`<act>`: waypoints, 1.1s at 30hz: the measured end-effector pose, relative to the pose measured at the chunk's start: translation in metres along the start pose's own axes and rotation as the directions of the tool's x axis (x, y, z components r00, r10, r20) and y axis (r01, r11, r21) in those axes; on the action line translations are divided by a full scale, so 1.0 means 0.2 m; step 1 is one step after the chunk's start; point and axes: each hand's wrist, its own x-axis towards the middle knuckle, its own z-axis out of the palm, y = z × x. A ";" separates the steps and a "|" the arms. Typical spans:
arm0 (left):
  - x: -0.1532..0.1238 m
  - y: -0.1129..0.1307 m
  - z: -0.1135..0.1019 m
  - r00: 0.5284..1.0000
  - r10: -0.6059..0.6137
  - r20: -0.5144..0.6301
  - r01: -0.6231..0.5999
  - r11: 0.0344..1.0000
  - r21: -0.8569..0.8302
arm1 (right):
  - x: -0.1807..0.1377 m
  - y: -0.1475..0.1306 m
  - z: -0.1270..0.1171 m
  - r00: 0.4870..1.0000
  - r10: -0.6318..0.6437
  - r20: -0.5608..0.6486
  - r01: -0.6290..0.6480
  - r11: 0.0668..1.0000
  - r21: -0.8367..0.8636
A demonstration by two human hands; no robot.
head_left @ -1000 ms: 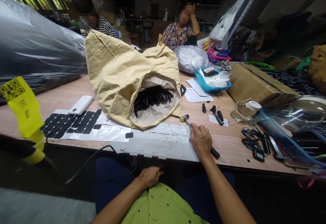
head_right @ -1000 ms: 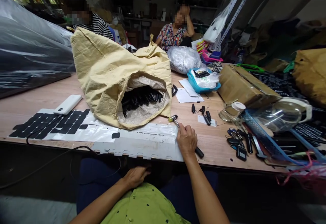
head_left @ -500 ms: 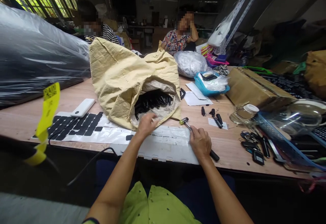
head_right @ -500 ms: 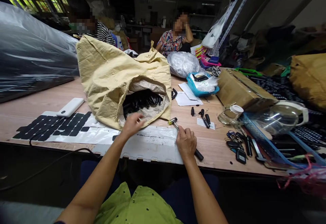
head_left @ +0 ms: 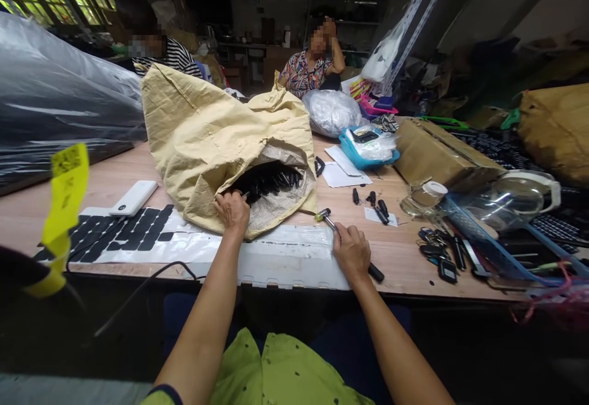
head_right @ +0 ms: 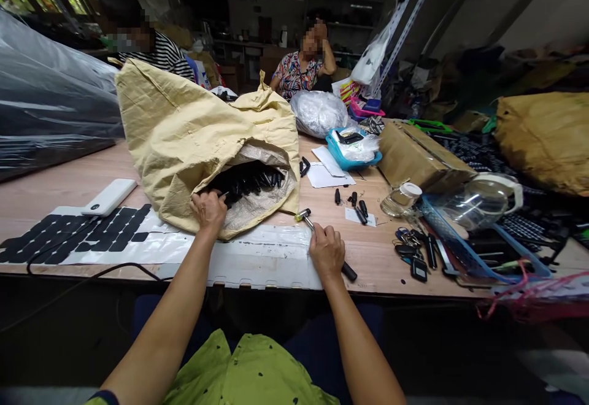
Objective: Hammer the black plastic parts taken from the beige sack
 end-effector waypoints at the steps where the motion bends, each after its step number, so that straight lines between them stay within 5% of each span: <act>1: -0.04 -0.01 -0.01 0.999 0.020 -0.042 -0.022 0.999 -0.040 | 0.00 0.00 0.00 1.000 0.004 0.000 -0.004 1.000 -0.004; 5: -0.28 -0.05 -0.03 0.953 0.291 -0.086 -0.303 0.927 -0.222 | 0.00 -0.01 -0.01 1.000 0.020 0.003 -0.020 1.000 -0.014; 8: -0.46 -0.09 -0.02 0.838 0.545 0.032 -0.504 0.796 -0.336 | 0.00 -0.02 -0.03 0.999 0.030 0.030 -0.030 0.999 -0.012; 10: -0.54 -0.12 0.00 0.788 0.605 0.111 -0.533 0.762 -0.369 | 0.00 -0.03 -0.04 0.997 0.043 0.057 -0.043 0.999 -0.008; 18: -0.52 -0.12 0.02 0.774 0.558 0.300 -0.435 0.812 -0.390 | 0.06 -0.04 -0.09 0.963 0.134 0.234 -0.149 0.988 0.049; 21: -0.51 -0.09 -0.01 0.778 0.518 0.356 -0.377 0.838 -0.395 | 0.03 -0.06 -0.14 0.974 0.131 0.186 -0.164 0.971 0.172; 27: -0.51 -0.05 -0.03 0.792 0.414 0.448 -0.250 0.890 -0.380 | -0.17 -0.22 -0.28 0.998 -0.028 0.051 -0.008 0.799 0.602; 33: -0.51 -0.03 -0.05 0.788 0.417 0.452 -0.251 0.890 -0.382 | -0.26 -0.35 -0.36 0.983 -0.180 0.040 0.116 0.776 0.620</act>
